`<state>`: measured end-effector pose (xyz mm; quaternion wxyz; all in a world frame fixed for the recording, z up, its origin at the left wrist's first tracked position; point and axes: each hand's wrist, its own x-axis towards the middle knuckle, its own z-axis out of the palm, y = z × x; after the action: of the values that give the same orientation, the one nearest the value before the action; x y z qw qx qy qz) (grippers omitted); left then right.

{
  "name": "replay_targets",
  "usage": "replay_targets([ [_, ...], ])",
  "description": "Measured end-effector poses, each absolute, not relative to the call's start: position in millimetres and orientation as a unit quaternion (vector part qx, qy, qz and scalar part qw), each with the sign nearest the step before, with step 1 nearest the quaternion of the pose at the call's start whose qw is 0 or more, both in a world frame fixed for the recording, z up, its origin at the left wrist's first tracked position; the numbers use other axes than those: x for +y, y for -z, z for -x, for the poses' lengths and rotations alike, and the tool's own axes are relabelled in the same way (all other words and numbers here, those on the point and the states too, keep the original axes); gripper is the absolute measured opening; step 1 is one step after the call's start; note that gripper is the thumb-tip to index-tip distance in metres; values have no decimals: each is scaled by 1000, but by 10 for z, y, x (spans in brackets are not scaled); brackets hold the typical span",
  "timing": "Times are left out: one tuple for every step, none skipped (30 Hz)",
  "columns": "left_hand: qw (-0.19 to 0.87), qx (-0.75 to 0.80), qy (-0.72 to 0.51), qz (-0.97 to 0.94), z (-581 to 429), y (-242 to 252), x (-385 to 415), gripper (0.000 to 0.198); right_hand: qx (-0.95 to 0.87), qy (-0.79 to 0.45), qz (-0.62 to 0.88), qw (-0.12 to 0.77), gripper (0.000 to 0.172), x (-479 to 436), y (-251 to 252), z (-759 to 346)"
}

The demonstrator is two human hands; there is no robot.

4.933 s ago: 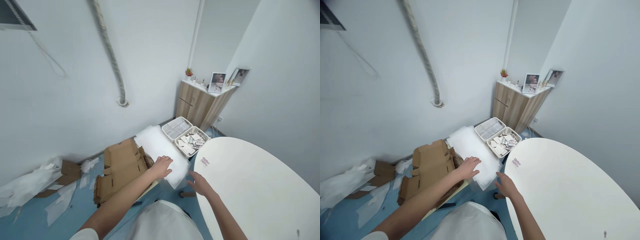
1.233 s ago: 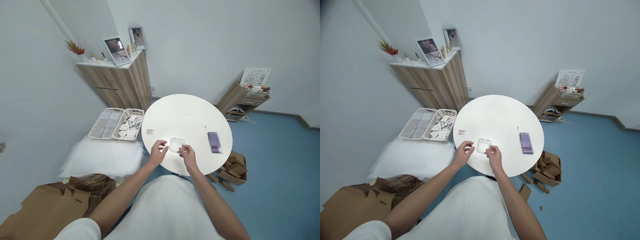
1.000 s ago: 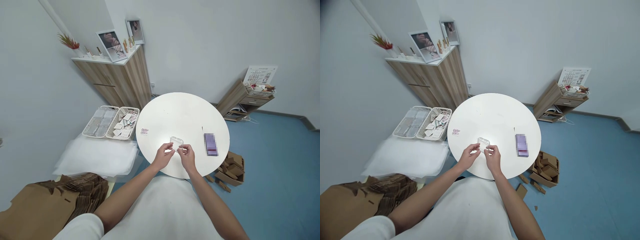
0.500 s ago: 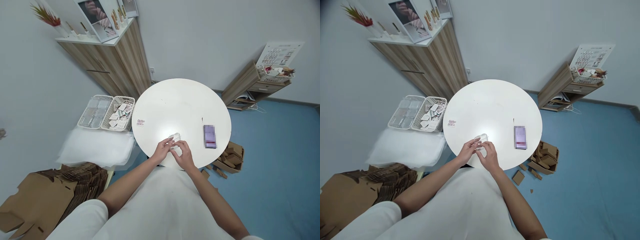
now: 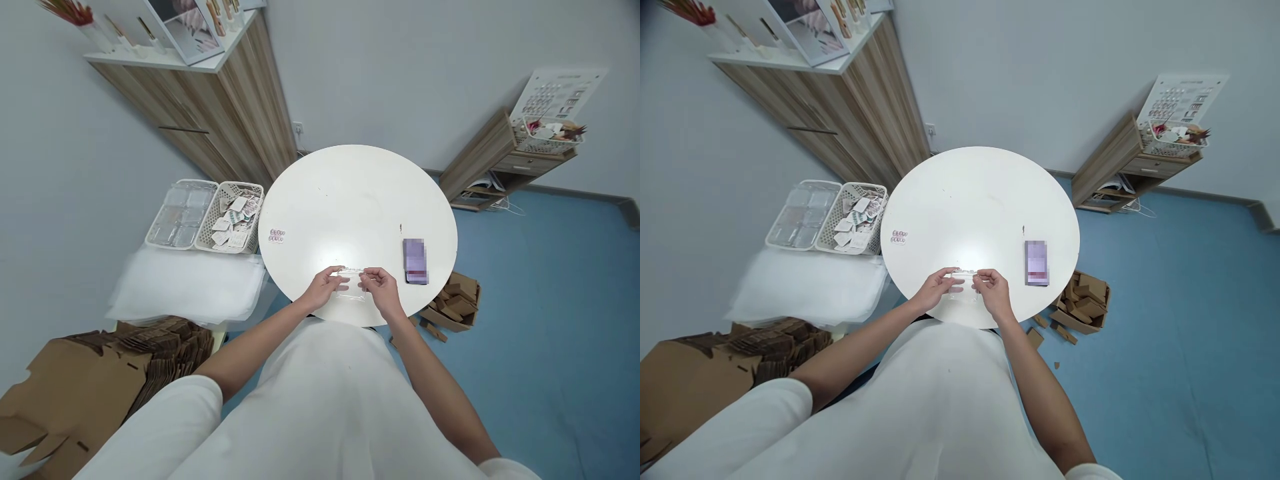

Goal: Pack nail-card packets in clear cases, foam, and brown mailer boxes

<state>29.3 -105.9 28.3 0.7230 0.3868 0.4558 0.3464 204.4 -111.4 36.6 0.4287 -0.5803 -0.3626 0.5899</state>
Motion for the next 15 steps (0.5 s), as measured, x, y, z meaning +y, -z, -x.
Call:
replay_targets([
  [717, 454, -353, -394, -300, -278, -1052, 44, -363, -589, 580, 430, 33, -1117, -363, -2048],
  [713, 455, -355, -398, -306, -274, -1044, 44, -365, -589, 580, 428, 32, -1119, -359, -2052],
  [708, 459, -355, -402, -311, -270, -1036, 44, -367, -592, 579, 424, 32, -1122, -355, -2056],
  [702, 467, -355, -404, -316, -265, -1030, 44, -369, -595, 579, 418, 32, -1124, -350, -2060],
  [694, 477, -357, -406, -322, -257, -1025, 43, -371, -599, 578, 412, 31, -1127, -345, -2064],
  [685, 486, -359, -407, -328, -245, -1021, 43, -372, -603, 577, 407, 31, -1129, -340, -2068],
  [677, 493, -363, -408, -336, -231, -1017, 42, -373, -605, 576, 403, 32, -1129, -337, -2071],
  [670, 498, -368, -410, -342, -215, -1013, 42, -373, -606, 576, 402, 32, -1129, -334, -2075],
  [663, 502, -373, -412, -346, -202, -1008, 41, -373, -606, 575, 403, 32, -1126, -332, -2080],
  [655, 505, -377, -416, -347, -194, -1003, 40, -373, -605, 574, 407, 32, -1121, -331, -2087],
  [646, 509, -381, -423, -342, -193, -1000, 40, -371, -603, 574, 412, 31, -1115, -331, -2097],
  [634, 513, -381, -436, -332, -202, -997, 41, -368, -601, 573, 418, 31, -1107, -332, -2110],
  [619, 514, -376, -459, -316, -221, -998, 43, -363, -600, 573, 423, 31, -1099, -334, -2126],
  [600, 512, -365, -494, -296, -250, -1002, 48, -357, -602, 573, 427, 30, -1091, -335, -2144],
  [578, 504, -348, -539, -274, -284, -1010, 56, -350, -605, 573, 429, 30, -1084, -337, -2164],
])
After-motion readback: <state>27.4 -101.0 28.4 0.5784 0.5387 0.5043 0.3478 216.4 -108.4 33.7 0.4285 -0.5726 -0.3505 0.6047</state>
